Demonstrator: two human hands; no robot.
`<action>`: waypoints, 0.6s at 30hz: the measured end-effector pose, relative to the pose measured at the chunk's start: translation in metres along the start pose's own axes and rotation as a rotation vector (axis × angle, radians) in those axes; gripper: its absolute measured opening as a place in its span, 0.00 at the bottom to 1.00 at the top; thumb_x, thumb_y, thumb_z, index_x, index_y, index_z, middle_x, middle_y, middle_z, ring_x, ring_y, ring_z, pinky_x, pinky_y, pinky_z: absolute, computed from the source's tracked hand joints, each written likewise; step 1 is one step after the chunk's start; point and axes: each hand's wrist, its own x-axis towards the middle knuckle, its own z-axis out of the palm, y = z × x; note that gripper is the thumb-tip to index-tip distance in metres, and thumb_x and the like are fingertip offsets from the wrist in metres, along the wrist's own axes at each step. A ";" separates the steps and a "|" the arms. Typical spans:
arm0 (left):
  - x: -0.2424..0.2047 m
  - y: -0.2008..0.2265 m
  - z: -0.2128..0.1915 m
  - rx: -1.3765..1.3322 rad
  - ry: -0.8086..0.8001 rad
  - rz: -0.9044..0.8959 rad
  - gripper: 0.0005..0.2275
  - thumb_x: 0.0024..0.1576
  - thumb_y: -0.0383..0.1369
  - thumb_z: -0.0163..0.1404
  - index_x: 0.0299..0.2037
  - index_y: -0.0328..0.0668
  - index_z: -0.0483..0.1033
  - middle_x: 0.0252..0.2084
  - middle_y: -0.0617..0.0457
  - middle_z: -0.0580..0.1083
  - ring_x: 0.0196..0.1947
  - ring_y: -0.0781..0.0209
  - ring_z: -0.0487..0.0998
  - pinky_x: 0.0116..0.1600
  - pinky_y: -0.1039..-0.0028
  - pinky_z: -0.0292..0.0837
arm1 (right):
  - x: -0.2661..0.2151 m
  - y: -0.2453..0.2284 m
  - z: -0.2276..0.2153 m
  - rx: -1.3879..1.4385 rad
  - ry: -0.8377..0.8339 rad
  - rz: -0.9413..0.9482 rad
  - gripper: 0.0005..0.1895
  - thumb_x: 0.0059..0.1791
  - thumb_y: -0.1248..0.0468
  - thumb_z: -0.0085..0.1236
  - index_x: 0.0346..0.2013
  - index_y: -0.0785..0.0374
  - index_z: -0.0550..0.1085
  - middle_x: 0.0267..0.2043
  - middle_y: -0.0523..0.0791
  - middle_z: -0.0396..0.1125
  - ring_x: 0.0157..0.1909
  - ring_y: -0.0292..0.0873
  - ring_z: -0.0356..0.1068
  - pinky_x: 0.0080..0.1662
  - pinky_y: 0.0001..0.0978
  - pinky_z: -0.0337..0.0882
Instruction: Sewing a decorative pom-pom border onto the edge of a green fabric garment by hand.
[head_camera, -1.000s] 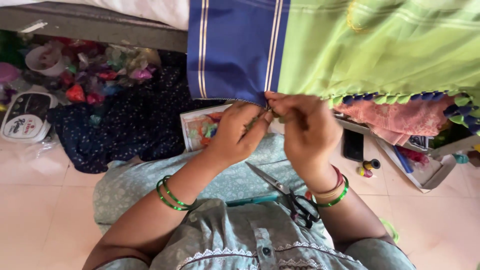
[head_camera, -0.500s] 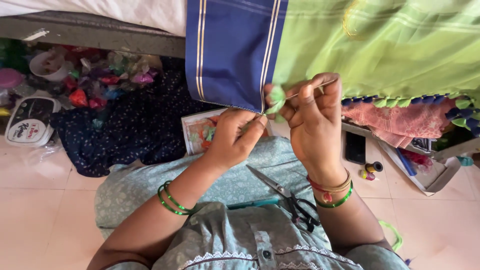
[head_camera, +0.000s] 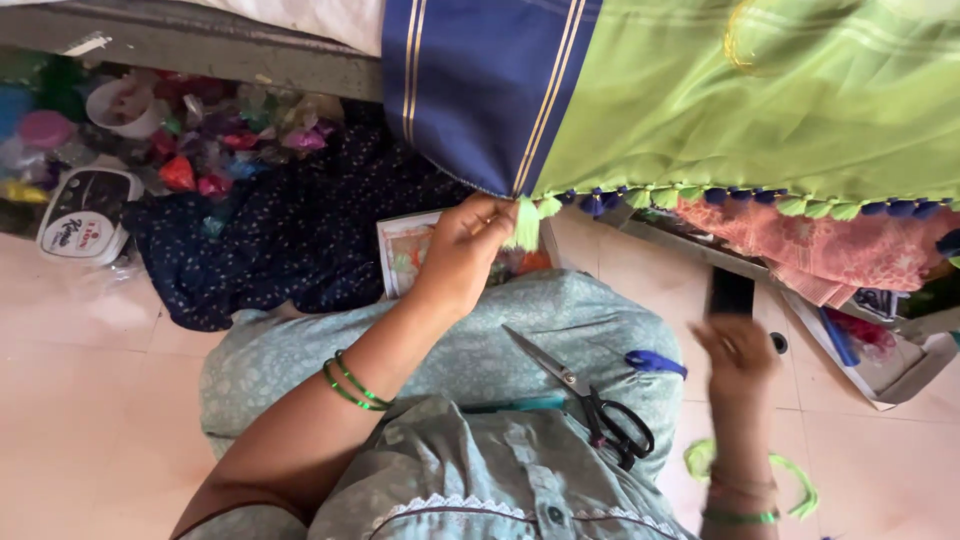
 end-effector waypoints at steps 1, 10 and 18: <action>0.003 -0.007 -0.002 -0.140 0.063 -0.144 0.08 0.67 0.25 0.48 0.49 0.26 0.78 0.40 0.52 0.73 0.37 0.67 0.65 0.40 0.75 0.59 | -0.021 0.052 -0.019 -0.268 0.104 -0.001 0.04 0.51 0.72 0.63 0.36 0.68 0.74 0.35 0.49 0.71 0.38 0.43 0.71 0.45 0.31 0.70; 0.016 -0.008 0.010 -0.621 0.035 -0.147 0.09 0.63 0.23 0.44 0.47 0.28 0.77 0.47 0.43 0.79 0.49 0.56 0.78 0.60 0.66 0.71 | -0.214 0.265 -0.071 -0.893 -0.152 0.830 0.19 0.43 0.53 0.69 0.47 0.52 0.80 0.43 0.53 0.77 0.48 0.59 0.76 0.49 0.49 0.75; -0.001 -0.017 -0.020 -0.366 0.199 -0.098 0.17 0.61 0.25 0.51 0.59 0.46 0.63 0.63 0.48 0.67 0.62 0.56 0.67 0.64 0.59 0.65 | -0.161 0.257 -0.070 -0.879 -0.151 0.527 0.16 0.50 0.51 0.62 0.45 0.58 0.79 0.41 0.57 0.74 0.46 0.63 0.74 0.47 0.53 0.73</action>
